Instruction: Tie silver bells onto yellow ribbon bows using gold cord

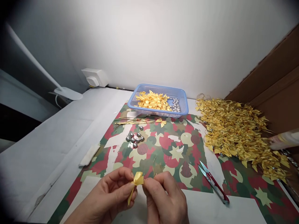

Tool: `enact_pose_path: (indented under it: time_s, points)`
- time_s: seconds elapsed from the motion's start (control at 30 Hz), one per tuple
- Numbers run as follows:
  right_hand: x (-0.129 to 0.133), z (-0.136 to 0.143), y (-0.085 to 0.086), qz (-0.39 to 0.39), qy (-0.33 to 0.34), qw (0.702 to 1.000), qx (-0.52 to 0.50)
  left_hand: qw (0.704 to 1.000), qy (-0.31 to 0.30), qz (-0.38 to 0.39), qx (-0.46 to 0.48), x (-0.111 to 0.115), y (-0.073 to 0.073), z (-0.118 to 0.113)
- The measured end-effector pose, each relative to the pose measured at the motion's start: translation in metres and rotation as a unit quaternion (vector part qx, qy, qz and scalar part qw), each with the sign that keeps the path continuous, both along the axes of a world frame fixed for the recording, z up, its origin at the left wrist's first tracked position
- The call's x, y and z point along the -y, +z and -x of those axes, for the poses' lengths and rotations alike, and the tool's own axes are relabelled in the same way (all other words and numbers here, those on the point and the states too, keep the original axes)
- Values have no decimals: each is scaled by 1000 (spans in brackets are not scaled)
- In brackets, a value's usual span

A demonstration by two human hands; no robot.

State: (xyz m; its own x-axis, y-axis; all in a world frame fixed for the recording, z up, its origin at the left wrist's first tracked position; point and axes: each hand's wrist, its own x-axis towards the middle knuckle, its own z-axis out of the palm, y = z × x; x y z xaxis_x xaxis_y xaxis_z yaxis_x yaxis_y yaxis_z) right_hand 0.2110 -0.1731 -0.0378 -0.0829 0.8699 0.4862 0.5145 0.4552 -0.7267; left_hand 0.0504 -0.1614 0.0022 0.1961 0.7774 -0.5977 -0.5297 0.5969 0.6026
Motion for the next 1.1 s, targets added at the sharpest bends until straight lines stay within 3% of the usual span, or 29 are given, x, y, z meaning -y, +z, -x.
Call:
enact_pose_path:
  time_s: [0.7,1.1]
  points:
    - [-3,0,-6,-8,-20,1000,-3,998,9,64,3,-4,11,-1]
    - [-1,-3,-7,-7,-5,1000,3,999,2,35,1,-4,10,-3]
